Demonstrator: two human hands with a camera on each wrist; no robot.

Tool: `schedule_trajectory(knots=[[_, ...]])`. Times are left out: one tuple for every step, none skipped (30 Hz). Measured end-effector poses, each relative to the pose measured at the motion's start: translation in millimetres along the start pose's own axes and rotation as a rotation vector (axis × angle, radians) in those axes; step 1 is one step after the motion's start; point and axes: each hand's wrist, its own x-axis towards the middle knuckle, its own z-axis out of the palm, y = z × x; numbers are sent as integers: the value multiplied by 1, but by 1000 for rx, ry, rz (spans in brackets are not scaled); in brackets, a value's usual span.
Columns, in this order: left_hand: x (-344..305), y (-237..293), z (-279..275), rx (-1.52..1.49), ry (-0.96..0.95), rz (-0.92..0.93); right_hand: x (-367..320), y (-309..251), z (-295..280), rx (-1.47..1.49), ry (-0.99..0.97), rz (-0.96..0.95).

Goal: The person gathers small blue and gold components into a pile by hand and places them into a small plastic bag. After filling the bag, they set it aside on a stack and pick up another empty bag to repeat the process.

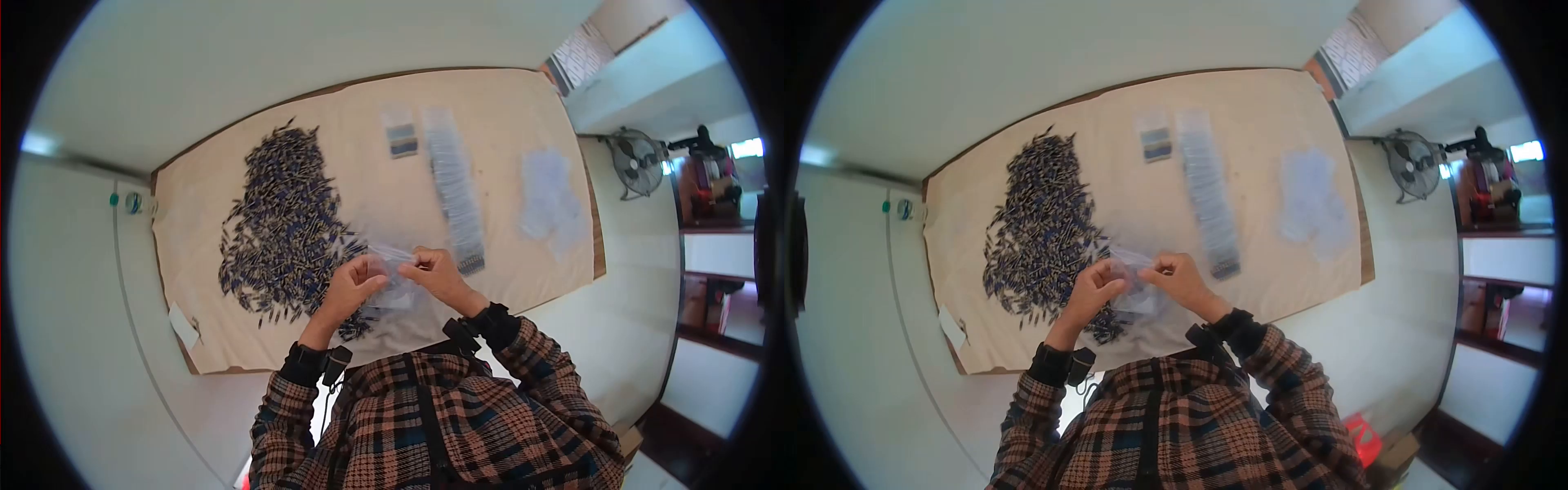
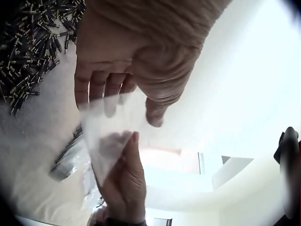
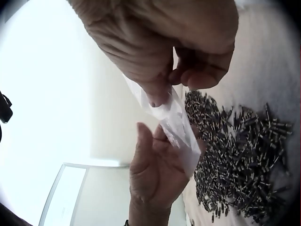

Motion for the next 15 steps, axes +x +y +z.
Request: schedule_trajectory(knots=[[-3, -7, -7, 37, 29, -23, 4, -3, 11, 57, -25, 2], [-6, -13, -14, 72, 55, -49, 8, -11, 22, 114, -49, 7], [-10, -19, -20, 106, 79, -79, 10, -17, 31, 172, -69, 16], [-15, -20, -23, 95, 93, -80, 11, -21, 37, 167, -84, 23], [-20, -21, -24, 92, 113, -76, 13, -25, 41, 208, -91, 67], [-24, -22, -26, 88, 131, -74, 15, -27, 44, 250, -94, 113], [-27, -22, -26, 86, 147, -70, 17, -29, 46, 290, -94, 158], [-28, -21, -28, 75, 154, -72, 21, -29, 44, 284, -102, 166], [-28, -20, -30, 62, 159, -70, 26, -29, 40, 176, -148, 177], [-31, -20, -32, 48, 170, -74, 28, -28, 36, 74, -200, 192], [-41, -24, -35, 38, 185, -86, 25, -24, 37, -21, -257, 209], [-52, -29, -42, 31, 204, -100, 22, -25, 35, -15, -278, 220], [-62, -35, -52, 79, 300, -101, 20, -29, 29, -55, -319, 230], [-71, -43, -61, 125, 396, -101, 19, -30, 22, -97, -360, 238], [-81, -50, -66, 169, 489, -105, 16, -23, 15, -97, -375, 245]])
